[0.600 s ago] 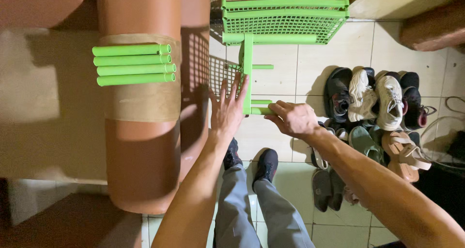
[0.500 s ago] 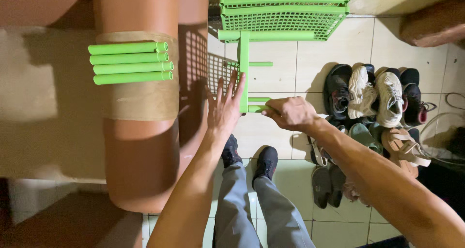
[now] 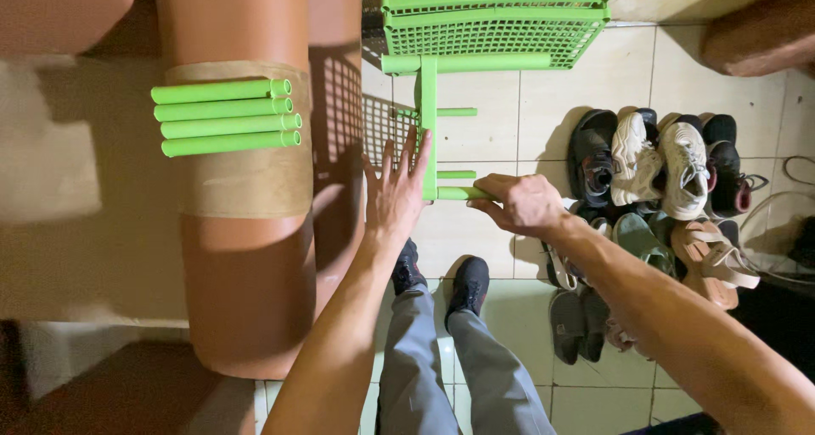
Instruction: The person assembles a green plastic shoe rack by inserting cylindrical rods into the grid panels. They repeatedly attach and detach the rods to align the panels, then place the assembled unit against a wall next to a large cylindrical container.
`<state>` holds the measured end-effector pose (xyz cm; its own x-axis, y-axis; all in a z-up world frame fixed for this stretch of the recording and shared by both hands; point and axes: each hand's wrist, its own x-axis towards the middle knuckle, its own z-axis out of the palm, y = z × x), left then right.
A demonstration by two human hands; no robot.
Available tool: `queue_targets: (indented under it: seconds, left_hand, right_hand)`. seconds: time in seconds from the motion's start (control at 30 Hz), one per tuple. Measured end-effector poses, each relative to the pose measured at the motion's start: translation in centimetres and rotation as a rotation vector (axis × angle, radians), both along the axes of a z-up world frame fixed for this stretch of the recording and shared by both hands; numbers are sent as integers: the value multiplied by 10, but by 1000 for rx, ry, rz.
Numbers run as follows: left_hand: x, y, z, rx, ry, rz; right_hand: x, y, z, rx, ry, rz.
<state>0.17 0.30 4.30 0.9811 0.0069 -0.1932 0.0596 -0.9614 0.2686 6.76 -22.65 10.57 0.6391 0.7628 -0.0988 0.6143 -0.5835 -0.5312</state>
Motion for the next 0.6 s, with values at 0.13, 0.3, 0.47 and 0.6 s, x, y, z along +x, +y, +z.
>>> queue_targets:
  seconds: [0.13,0.3,0.47,0.6]
  left_hand:
    - [-3,3,-9,145,-120,-44]
    - [2,0,3,-60,43,12]
    - [2,-7,11,-22,14,2]
    - [5,-2,14,-9,80,-39]
  right_hand:
    - [20,1,-5,-141,306,28]
    - [9,-8,-10,73,-26,31]
    - [-13,-12,-15,129,-267,-64]
    - [-9,-6,-12,46,-168,-50]
